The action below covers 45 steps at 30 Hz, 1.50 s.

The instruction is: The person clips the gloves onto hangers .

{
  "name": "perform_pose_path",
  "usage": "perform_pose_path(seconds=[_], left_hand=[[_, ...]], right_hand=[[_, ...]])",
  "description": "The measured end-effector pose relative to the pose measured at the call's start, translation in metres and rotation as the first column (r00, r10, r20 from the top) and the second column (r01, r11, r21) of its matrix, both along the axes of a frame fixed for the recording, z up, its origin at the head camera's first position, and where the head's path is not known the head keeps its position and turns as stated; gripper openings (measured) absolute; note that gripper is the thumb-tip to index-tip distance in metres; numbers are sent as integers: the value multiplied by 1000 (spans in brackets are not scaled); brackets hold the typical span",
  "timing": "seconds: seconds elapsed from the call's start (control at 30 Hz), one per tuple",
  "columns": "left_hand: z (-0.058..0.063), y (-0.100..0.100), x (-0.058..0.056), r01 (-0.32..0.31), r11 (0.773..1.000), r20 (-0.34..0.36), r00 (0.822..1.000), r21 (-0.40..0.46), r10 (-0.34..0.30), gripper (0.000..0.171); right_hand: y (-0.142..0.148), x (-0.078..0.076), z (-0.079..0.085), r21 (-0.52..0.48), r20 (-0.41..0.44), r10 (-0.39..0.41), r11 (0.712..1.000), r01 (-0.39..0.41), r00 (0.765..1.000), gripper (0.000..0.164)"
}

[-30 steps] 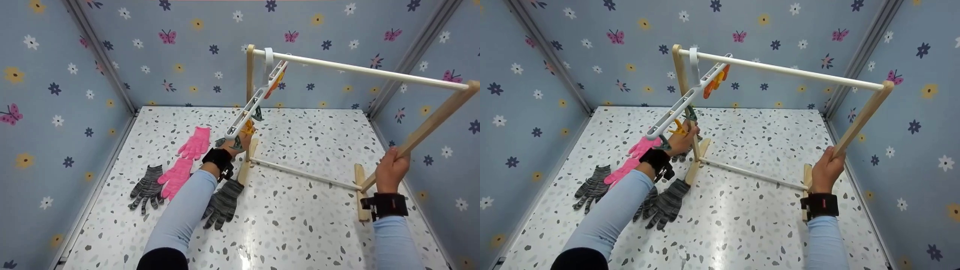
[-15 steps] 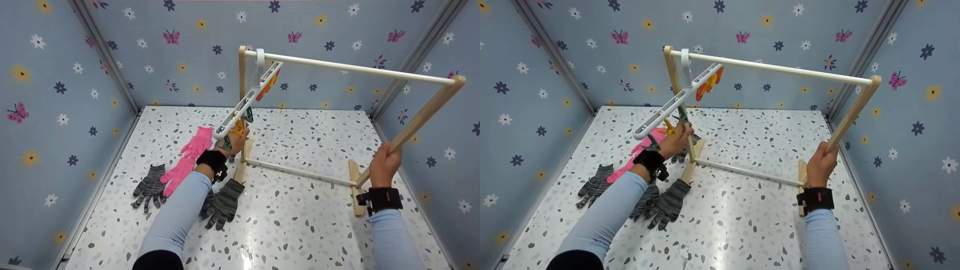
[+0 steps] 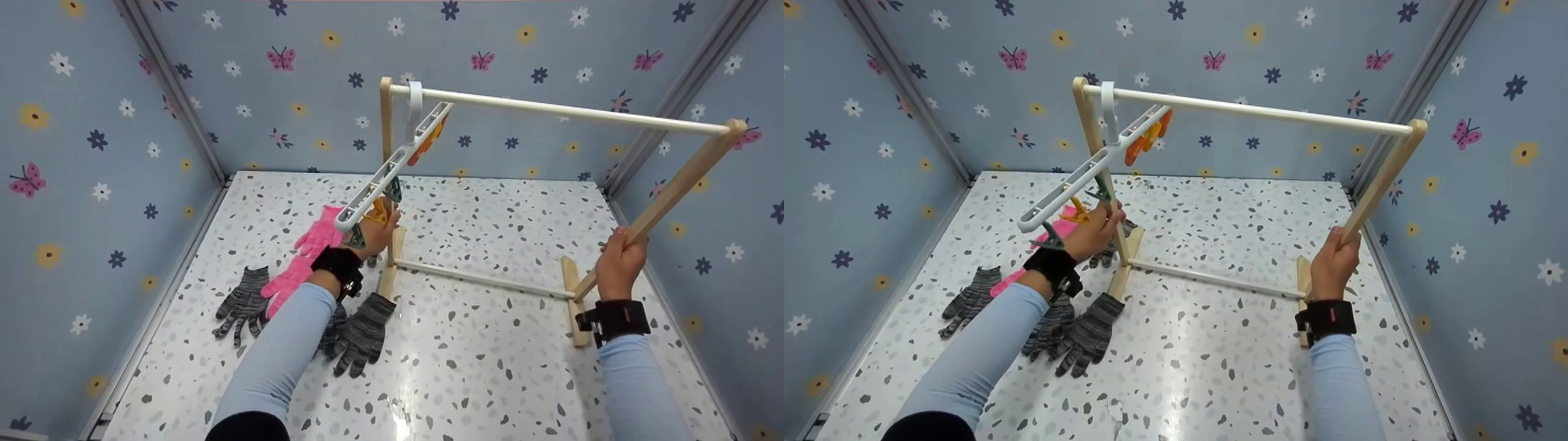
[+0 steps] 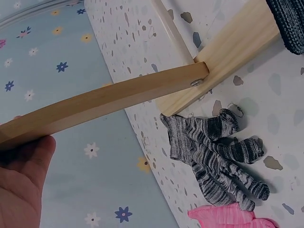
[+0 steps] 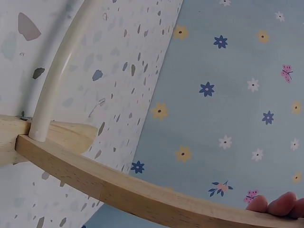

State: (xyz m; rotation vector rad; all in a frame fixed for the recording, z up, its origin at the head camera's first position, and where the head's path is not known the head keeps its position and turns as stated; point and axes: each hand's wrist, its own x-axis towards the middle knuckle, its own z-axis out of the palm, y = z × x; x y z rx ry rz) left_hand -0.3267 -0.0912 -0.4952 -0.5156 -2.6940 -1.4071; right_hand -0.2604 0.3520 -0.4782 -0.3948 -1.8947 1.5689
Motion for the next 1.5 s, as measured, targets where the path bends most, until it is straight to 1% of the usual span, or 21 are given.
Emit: perform_pose_path(seconds=[0.13, 0.23, 0.33, 0.4, 0.43, 0.53, 0.63, 0.67, 0.73, 0.8, 0.83, 0.87, 0.9, 0.97, 1.03, 1.07, 1.2, 1.27, 1.3, 1.4, 1.5], left_hand=[[4, 0, 0, -5, 997, 13, 1000, -79, 6, 38], [7, 1, 1, -23, 993, -25, 999, -119, 20, 37], [9, 1, 2, -13, 997, -88, 996, -81, 6, 32], [10, 0, 3, 14, 999, -88, 996, -41, -18, 31], [10, 0, 3, 36, 998, -90, 995, -58, -41, 33], [13, -3, 3, 93, 993, -5, 996, -78, -94, 45], [14, -7, 3, 133, 984, 99, 988, -118, -122, 55], [14, -8, 3, 150, 974, 99, 986, -169, -134, 54], [14, -10, 3, 161, 965, 111, 984, -205, -141, 53], [15, -12, 4, 161, 940, 69, 987, -301, -147, 51], [15, -13, 5, 150, 938, 54, 989, -314, -140, 50], [15, -14, 6, 140, 941, 48, 990, -307, -132, 49], [15, -15, 6, 117, 963, 73, 992, -244, -102, 52], [14, -18, 8, 70, 977, 73, 996, -202, -56, 55], [12, -20, 9, 12, 993, 113, 994, -114, 1, 59], [11, -22, 10, -8, 995, 114, 993, -103, 20, 59], [5, -25, 11, -76, 993, 33, 996, -95, 79, 48], [1, -25, 10, -101, 993, -24, 995, -53, 100, 40], [0, -26, 11, -106, 994, -37, 994, -18, 105, 38], [1, -30, 13, -98, 995, -47, 994, 17, 99, 37], [4, -38, 17, -29, 1000, -48, 998, -6, 29, 40]], right_hand=[[3, -5, -4, 9, -3, 2, 1000, -2, 1000, 11], [4, -8, -5, 16, 7, 1, 1000, -1, 1000, 13], [5, -10, -6, 14, 20, -2, 1000, 2, 1000, 13], [5, -12, -6, 15, 23, -7, 1000, 6, 1000, 11], [6, -14, -7, 15, 21, -8, 1000, 7, 1000, 10], [7, -17, -9, 23, 14, -11, 1000, 11, 1000, 9], [8, -21, -10, 27, 9, -10, 1000, 10, 1000, 11], [8, -22, -11, 29, 13, -10, 1000, 10, 1000, 12], [8, -24, -11, 35, 22, -9, 999, 9, 1000, 13], [7, -26, -12, 35, 36, -1, 999, 0, 999, 14], [6, -26, -12, 32, 42, 4, 999, -5, 999, 15], [5, -27, -13, 30, 46, 10, 999, -12, 999, 14], [4, -28, -13, 27, 46, 20, 999, -21, 999, 14], [1, -30, -14, 27, 48, 32, 999, -33, 998, 13], [-3, -31, -14, 32, 35, 39, 999, -40, 999, 14], [-5, -32, -13, 37, 32, 46, 998, -47, 998, 14], [-15, -31, -7, 53, 33, 63, 997, -65, 997, 15], [-22, -27, -2, 60, 36, 72, 995, -74, 997, 15], [-26, -25, 2, 64, 35, 76, 995, -78, 996, 16], [-37, -19, 11, 80, 15, 96, 992, -96, 995, 16], [-43, -19, 15, 79, 2, 128, 989, -128, 992, 17]])
